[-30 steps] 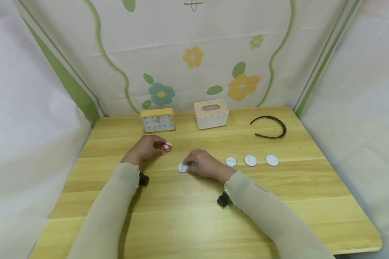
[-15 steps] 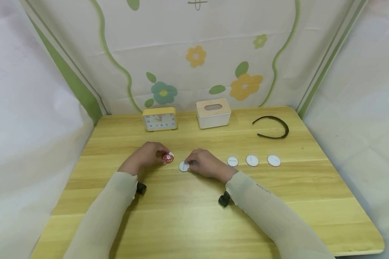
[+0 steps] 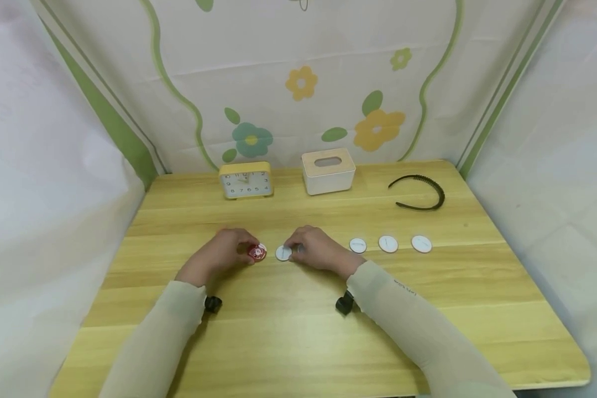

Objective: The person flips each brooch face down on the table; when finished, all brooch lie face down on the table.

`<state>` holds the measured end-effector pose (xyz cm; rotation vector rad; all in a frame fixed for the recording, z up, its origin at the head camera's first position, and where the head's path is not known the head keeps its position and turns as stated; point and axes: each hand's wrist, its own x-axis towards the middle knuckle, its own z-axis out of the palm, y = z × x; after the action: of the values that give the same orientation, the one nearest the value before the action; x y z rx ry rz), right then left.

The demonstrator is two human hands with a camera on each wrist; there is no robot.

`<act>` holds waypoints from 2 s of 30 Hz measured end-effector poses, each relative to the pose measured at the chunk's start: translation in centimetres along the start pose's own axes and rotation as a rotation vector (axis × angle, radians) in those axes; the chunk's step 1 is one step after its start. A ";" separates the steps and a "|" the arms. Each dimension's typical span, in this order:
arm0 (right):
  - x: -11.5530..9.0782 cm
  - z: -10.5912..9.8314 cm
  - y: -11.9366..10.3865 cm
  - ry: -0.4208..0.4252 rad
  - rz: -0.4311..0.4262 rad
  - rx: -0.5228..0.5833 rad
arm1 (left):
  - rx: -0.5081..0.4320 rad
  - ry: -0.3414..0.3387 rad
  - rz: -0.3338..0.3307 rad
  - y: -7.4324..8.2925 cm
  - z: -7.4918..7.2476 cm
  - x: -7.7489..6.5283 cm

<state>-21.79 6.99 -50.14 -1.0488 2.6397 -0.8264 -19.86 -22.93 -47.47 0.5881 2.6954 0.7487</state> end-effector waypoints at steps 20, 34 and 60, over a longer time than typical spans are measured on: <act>2.7 3.0 -3.4 -0.015 -0.044 -0.084 | -0.078 0.044 -0.007 -0.9 0.8 -0.4; 3.6 3.3 -4.6 0.025 -0.079 -0.123 | -0.081 0.053 0.083 -0.6 0.3 -0.7; 3.7 3.1 -4.0 0.109 -0.012 -0.097 | -0.011 0.096 0.066 -1.3 0.3 -1.1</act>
<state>-21.06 0.74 -50.38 -1.0730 2.7926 -0.7857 -19.15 -24.29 -48.26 0.6581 2.7686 0.8285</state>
